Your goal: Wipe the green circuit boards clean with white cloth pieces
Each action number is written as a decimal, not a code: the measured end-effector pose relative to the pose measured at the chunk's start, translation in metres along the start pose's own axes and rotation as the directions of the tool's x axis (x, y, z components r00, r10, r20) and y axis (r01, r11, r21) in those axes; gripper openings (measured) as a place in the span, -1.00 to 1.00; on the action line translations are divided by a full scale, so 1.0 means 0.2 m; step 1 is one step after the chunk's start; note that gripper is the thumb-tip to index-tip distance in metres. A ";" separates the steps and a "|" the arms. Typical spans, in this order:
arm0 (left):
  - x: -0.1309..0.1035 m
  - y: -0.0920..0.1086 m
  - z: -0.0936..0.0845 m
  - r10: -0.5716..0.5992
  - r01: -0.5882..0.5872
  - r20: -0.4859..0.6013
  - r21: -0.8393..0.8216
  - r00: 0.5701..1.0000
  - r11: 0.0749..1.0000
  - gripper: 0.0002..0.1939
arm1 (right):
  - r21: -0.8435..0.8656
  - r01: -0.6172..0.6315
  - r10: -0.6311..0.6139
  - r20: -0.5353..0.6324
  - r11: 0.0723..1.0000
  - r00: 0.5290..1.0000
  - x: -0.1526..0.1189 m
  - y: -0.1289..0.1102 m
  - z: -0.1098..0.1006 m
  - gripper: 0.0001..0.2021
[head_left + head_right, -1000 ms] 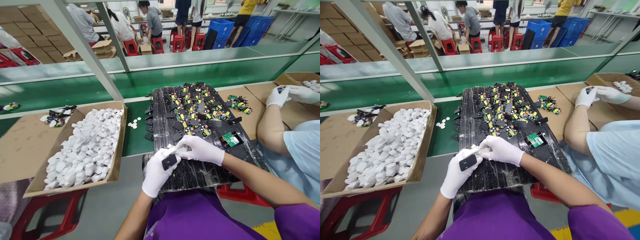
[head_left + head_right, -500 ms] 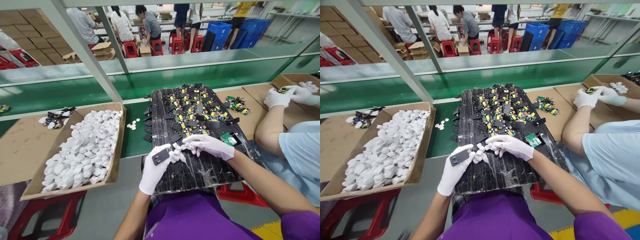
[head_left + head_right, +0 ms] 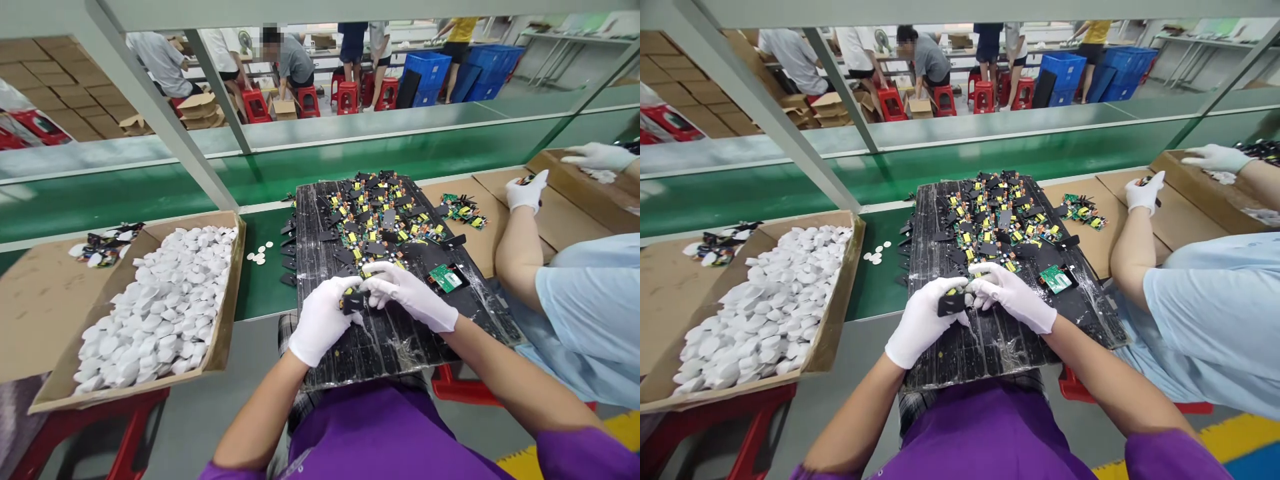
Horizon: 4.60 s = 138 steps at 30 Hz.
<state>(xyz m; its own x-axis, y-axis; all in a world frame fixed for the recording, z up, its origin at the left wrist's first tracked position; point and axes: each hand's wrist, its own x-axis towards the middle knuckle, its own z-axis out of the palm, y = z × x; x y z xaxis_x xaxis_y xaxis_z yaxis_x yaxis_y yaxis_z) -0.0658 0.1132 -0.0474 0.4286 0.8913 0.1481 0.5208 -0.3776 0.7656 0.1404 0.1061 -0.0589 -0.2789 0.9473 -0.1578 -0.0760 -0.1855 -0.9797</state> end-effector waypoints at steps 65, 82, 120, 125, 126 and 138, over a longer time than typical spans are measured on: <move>-0.15 0.10 0.05 -0.308 0.238 0.153 -0.936 0.939 0.260 -0.49 | -0.655 0.661 -0.833 0.086 0.367 0.547 -0.15 -0.03 0.29 -0.33; -0.19 0.10 0.04 -0.384 0.167 -0.128 -0.745 0.914 0.645 -0.35 | 0.106 0.451 -0.427 -0.191 0.886 0.884 -0.16 -0.01 0.36 -0.86; -0.21 0.05 0.07 -0.139 0.329 0.299 -0.881 0.944 0.341 -0.50 | -0.593 0.518 -0.652 -0.014 0.616 0.758 -0.12 0.05 0.31 -0.32; -0.21 0.05 0.09 -0.166 0.303 0.263 -0.905 0.950 0.300 -0.54 | -0.722 0.520 -0.709 0.058 0.456 0.703 -0.12 0.06 0.31 -0.37; -0.21 0.05 0.10 -0.177 0.302 0.259 -0.906 0.949 0.296 -0.57 | -0.726 0.533 -0.719 0.076 0.435 0.691 -0.12 0.06 0.31 -0.36; -0.24 0.06 0.13 -0.203 0.337 0.308 -0.933 0.929 0.126 -0.49 | -0.554 0.568 -0.661 0.041 0.609 0.749 -0.13 0.06 0.31 -0.29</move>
<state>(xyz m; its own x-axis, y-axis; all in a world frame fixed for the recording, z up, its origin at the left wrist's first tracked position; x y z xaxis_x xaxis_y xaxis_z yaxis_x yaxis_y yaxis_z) -0.0614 0.0600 -0.0620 0.5202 0.8276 -0.2109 -0.4785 0.4869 0.7307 0.0869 0.0629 -0.0589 -0.1977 0.8217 0.5345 0.3255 0.5693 -0.7549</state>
